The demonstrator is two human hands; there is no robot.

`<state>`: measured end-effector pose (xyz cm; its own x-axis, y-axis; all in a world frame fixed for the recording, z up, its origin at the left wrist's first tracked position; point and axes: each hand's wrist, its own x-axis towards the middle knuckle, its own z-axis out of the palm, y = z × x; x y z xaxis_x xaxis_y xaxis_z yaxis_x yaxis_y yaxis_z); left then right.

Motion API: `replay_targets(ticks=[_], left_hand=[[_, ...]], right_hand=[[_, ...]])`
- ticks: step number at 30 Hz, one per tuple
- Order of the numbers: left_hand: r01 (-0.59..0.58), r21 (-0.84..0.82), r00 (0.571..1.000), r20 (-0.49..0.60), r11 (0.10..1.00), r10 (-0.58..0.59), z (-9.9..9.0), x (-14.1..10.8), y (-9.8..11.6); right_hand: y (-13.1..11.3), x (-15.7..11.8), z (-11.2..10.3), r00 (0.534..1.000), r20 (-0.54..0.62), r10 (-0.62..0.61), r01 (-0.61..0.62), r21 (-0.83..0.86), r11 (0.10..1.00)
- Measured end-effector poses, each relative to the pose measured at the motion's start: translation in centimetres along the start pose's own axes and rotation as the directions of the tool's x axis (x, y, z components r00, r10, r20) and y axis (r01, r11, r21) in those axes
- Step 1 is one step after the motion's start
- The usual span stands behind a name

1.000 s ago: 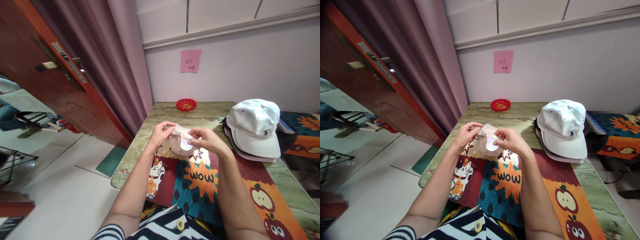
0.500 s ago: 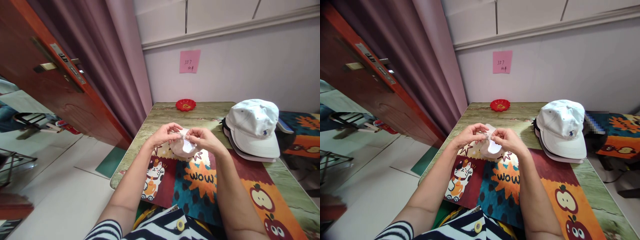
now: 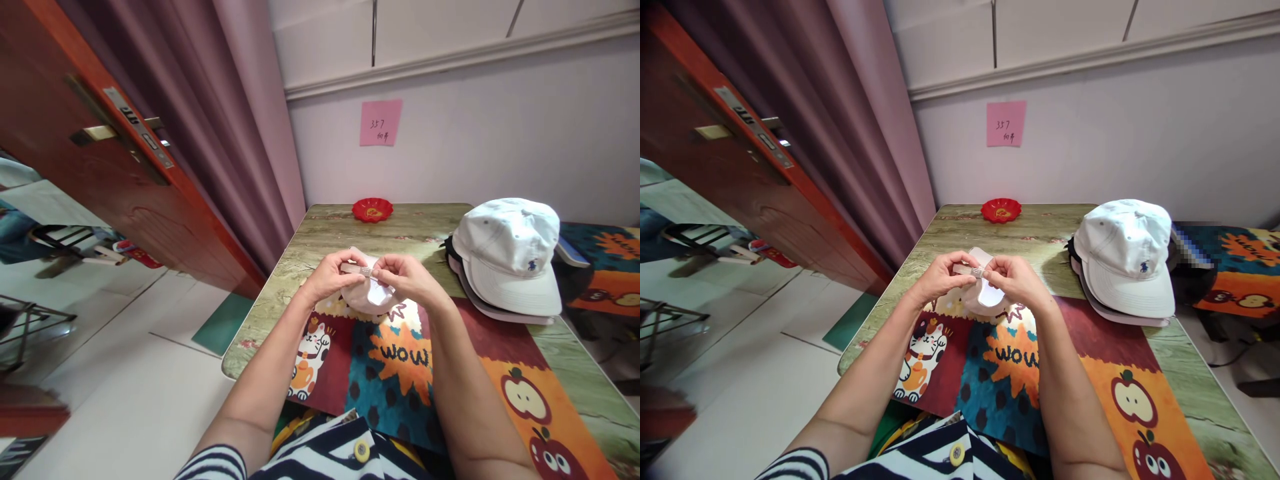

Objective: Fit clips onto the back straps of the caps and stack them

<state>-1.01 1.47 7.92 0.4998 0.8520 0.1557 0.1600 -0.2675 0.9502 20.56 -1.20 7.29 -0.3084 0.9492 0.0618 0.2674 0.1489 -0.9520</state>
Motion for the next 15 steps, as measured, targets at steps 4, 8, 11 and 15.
replay_targets(ticks=[4, 8, 11, 15], left_hand=[[0.004, 0.053, 1.000, 0.002, 0.999, -0.004, 0.1, -0.1, 0.1], [0.062, -0.010, 0.998, 0.006, 0.998, -0.062, -0.3, 0.2, 0.6], [0.159, -0.021, 0.983, 0.098, 0.987, -0.157, -1.0, 0.8, 1.3], [0.269, -0.024, 0.940, 0.226, 0.963, -0.257, -1.9, 1.8, 1.3]], right_hand=[[0.0, 0.0, -0.1, 1.000, 0.023, -0.011, 0.011, 0.026, 1.000], [-0.1, 0.0, 0.1, 1.000, 0.014, 0.005, -0.006, 0.047, 0.999], [-0.2, 0.1, 0.3, 1.000, 0.025, -0.012, 0.010, 0.077, 0.997], [-0.1, 0.1, 0.1, 0.998, 0.042, -0.047, 0.043, 0.084, 0.996]])
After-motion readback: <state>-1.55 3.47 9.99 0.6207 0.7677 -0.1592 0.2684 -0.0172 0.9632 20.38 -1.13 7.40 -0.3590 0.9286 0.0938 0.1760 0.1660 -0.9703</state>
